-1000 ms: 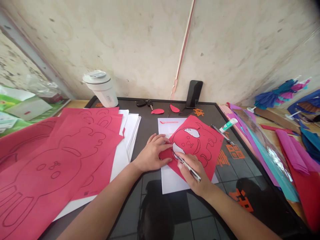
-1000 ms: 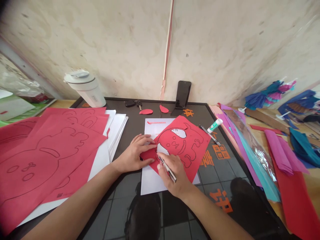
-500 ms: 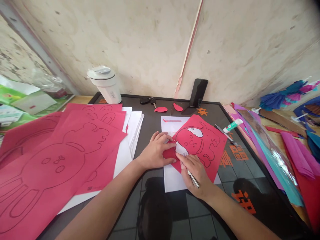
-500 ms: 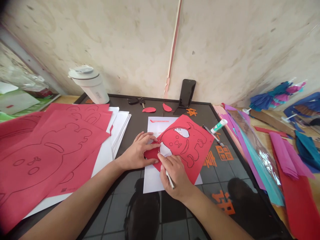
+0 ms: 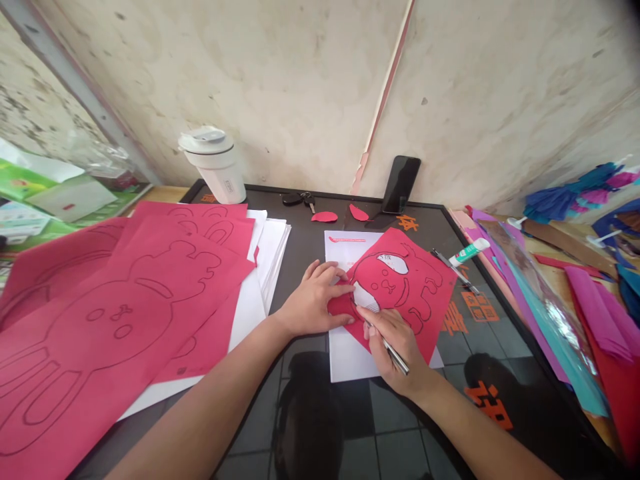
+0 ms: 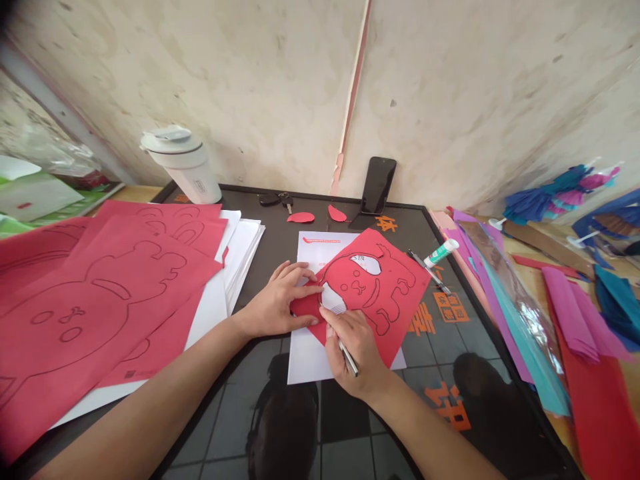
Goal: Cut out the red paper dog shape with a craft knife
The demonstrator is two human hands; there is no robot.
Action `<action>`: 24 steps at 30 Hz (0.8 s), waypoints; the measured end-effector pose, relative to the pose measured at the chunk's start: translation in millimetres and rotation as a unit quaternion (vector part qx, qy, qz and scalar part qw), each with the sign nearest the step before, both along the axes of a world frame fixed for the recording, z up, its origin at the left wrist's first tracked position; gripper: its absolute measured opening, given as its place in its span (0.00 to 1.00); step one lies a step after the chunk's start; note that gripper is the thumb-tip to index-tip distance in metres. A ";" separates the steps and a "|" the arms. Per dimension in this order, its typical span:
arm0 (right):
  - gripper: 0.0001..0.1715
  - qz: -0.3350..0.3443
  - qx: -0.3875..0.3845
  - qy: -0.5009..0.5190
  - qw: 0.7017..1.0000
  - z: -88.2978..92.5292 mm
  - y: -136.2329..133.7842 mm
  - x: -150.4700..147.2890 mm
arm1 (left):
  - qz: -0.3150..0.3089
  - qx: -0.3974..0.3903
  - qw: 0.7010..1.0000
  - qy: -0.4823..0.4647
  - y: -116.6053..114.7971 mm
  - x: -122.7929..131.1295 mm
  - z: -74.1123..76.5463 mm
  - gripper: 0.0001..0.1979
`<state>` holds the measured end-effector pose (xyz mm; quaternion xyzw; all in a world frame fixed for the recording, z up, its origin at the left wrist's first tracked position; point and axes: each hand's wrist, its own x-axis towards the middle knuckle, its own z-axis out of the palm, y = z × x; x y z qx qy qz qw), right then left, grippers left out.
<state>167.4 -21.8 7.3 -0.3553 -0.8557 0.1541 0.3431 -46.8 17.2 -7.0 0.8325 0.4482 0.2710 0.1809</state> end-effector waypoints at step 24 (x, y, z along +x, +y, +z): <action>0.20 0.025 0.021 0.015 0.999 -4.0 -1.2 4.4 | 0.009 -0.005 1.000 0.007 0.4 -0.2 -0.6 0.25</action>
